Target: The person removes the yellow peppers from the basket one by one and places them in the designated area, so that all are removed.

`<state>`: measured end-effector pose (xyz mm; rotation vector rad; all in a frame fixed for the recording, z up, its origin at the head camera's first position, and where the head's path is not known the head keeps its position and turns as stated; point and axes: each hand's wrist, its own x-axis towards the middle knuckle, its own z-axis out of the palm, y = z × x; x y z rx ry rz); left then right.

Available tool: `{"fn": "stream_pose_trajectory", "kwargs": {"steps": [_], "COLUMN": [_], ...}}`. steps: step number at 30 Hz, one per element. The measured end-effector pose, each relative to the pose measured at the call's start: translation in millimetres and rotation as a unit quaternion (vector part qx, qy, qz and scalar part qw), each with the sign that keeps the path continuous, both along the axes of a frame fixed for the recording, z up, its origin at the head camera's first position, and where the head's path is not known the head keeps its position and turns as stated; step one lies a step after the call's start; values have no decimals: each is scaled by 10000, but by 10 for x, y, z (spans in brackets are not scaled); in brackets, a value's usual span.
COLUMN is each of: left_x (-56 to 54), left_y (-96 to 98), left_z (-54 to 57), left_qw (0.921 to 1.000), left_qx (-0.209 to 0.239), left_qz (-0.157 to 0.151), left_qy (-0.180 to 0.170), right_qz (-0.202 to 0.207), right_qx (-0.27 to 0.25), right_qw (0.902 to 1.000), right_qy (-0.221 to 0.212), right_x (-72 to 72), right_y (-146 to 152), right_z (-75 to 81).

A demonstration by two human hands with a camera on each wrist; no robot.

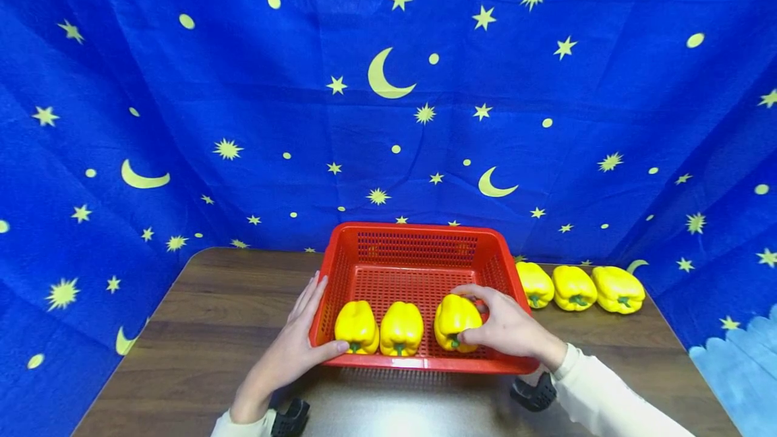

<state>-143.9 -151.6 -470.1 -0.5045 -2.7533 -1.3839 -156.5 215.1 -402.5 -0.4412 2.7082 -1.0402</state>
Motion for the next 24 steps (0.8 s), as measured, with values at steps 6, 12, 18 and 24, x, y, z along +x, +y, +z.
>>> {"fn": "stream_pose_trajectory", "kwargs": {"steps": [6, 12, 18, 24], "left_x": [1, -9, -11, -1], "left_y": [10, 14, 7, -2], "left_z": [17, 17, 14, -8], "left_qw": [9999, 9998, 9999, 10000], "left_qx": [-10, 17, 25, 38], "left_qz": [26, 50, 40, -46], "left_qy": [-157, -203, -162, 80], "right_qz": [-169, -21, -27, -55], "right_qx": [89, 259, 502, 623], "right_qw": [9983, 9882, 9748, 9655], "right_qy": [558, 1509, 2171, 2527], "right_x": [55, 107, 164, 237], "right_y": [21, 59, 111, 189], "right_z": [-9, -55, -79, -62]}}
